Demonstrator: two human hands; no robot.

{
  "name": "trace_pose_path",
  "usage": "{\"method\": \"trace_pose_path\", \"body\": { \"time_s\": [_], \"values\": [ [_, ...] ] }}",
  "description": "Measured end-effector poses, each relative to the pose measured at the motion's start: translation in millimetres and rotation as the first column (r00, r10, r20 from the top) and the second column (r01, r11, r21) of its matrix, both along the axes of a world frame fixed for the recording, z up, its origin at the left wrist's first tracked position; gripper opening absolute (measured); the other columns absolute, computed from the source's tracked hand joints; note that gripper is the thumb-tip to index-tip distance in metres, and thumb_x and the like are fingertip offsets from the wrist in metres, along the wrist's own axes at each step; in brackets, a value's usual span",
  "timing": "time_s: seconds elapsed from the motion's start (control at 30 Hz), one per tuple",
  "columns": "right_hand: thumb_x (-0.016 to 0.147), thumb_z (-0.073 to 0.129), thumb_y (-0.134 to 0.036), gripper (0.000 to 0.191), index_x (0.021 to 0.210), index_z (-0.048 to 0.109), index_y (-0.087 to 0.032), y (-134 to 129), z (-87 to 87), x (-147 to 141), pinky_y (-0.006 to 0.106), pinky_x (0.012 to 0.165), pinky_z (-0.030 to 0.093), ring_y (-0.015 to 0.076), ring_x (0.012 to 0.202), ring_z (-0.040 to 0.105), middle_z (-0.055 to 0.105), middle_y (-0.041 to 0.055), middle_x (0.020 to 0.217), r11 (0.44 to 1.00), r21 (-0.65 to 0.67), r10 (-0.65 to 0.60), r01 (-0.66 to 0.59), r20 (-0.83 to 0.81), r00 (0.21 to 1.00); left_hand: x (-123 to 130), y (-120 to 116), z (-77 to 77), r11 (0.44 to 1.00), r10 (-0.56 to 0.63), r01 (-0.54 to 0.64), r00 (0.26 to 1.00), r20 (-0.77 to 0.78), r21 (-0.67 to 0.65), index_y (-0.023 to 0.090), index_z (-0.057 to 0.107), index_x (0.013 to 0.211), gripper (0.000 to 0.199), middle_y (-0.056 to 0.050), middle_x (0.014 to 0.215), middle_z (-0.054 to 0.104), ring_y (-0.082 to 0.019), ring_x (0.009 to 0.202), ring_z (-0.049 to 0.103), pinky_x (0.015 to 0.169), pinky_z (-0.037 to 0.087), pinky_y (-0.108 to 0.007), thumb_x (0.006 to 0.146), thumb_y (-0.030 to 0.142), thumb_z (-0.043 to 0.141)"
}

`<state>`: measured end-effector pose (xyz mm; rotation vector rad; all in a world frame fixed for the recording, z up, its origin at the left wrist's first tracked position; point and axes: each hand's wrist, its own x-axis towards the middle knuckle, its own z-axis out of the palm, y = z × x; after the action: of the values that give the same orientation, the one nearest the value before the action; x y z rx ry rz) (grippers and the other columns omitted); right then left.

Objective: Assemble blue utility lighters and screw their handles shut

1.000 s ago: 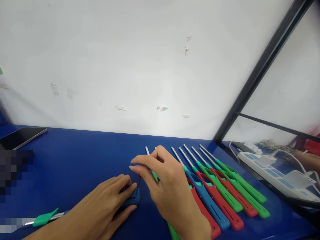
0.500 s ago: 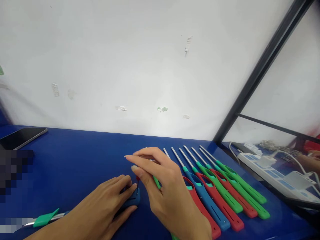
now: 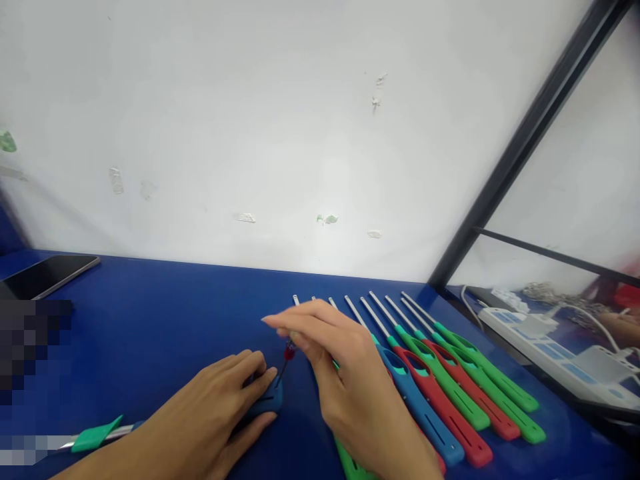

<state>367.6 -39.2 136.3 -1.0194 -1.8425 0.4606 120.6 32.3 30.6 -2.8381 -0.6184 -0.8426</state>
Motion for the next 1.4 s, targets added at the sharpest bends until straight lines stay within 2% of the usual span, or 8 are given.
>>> {"method": "trace_pose_path", "body": {
  "time_s": [0.2,0.37,0.43,0.63,0.8,0.9,1.13,1.4],
  "values": [
    [0.120,0.087,-0.012,0.021,0.119,0.104,-0.024,5,-6.0,-9,0.028,0.077,0.066,0.0172,0.086,0.083,0.084,0.0010,0.102,0.979,0.065,-0.193,0.194,-0.016,0.981,-1,1,-0.7,1.000,0.001,-0.001,1.000,-0.002,0.028,0.028,0.079,0.153,0.029,-0.002,0.128,0.090,-0.024,0.112,0.096,0.100,0.081,-0.039,0.128,0.030,0.066],
    [0.132,0.063,-0.020,0.041,0.157,0.096,-0.018,3,-7.0,-5,0.033,0.105,0.072,0.0227,0.117,0.092,0.095,0.0110,0.140,0.991,0.060,-0.116,0.116,-0.009,0.993,0,-2,1.0,0.999,0.004,-0.005,1.000,0.007,0.039,0.028,0.081,0.150,0.027,-0.001,0.122,0.089,-0.024,0.106,0.095,0.098,0.080,-0.038,0.127,0.028,0.067],
    [0.130,0.060,-0.014,0.046,0.159,0.096,-0.019,3,-4.5,-2,0.031,0.104,0.073,0.0209,0.114,0.092,0.097,0.0086,0.133,0.998,0.025,-0.052,0.053,-0.014,0.999,0,-3,1.3,0.999,0.003,-0.003,1.000,0.012,0.036,0.029,0.082,0.145,0.025,-0.001,0.119,0.088,-0.023,0.102,0.094,0.095,0.080,-0.037,0.126,0.028,0.066],
    [0.117,0.092,-0.014,0.018,0.114,0.105,-0.026,2,-0.7,-9,0.025,0.075,0.067,0.0169,0.083,0.083,0.083,0.0008,0.098,0.986,0.049,-0.160,0.161,-0.017,0.987,-2,0,-3.1,0.998,0.010,-0.010,1.000,-0.008,0.061,0.028,0.081,0.156,0.031,-0.004,0.135,0.094,-0.029,0.119,0.097,0.103,0.081,-0.042,0.128,0.035,0.070],
    [0.128,0.073,-0.021,0.032,0.141,0.102,-0.025,1,-1.4,-6,0.028,0.102,0.074,0.0210,0.116,0.095,0.098,0.0077,0.134,0.993,0.083,-0.075,0.079,-0.044,0.996,-4,2,-9.4,0.998,0.023,-0.022,1.000,-0.015,0.064,0.028,0.081,0.162,0.038,-0.006,0.142,0.095,-0.033,0.130,0.096,0.112,0.081,-0.044,0.125,0.036,0.079],
    [0.126,0.064,-0.012,0.044,0.151,0.099,-0.023,0,0.8,-3,0.025,0.098,0.074,0.0185,0.111,0.094,0.099,0.0062,0.128,0.997,0.070,-0.019,0.022,-0.046,0.999,-1,1,-8.7,0.999,0.027,-0.027,1.000,-0.007,0.045,0.029,0.084,0.150,0.028,-0.005,0.132,0.094,-0.031,0.118,0.097,0.103,0.082,-0.042,0.124,0.034,0.075],
    [0.106,0.104,-0.009,0.023,0.098,0.093,-0.027,0,4.5,-6,0.024,0.084,0.067,0.0148,0.084,0.079,0.080,-0.0052,0.092,0.989,0.045,-0.136,0.138,-0.036,0.990,1,-3,-1.9,1.000,0.014,-0.014,1.000,0.000,0.016,0.029,0.080,0.153,0.031,-0.003,0.134,0.095,-0.029,0.118,0.098,0.107,0.082,-0.044,0.123,0.030,0.073],
    [0.110,0.095,-0.008,0.029,0.094,0.081,-0.027,1,4.5,-7,0.021,0.075,0.063,0.0127,0.078,0.074,0.078,-0.0056,0.094,0.995,0.040,-0.092,0.095,-0.060,0.994,-1,-2,-4.1,1.000,0.008,-0.008,1.000,-0.005,0.020,0.029,0.080,0.157,0.035,-0.005,0.140,0.095,-0.031,0.124,0.097,0.109,0.082,-0.042,0.123,0.031,0.075]
  ]
}}
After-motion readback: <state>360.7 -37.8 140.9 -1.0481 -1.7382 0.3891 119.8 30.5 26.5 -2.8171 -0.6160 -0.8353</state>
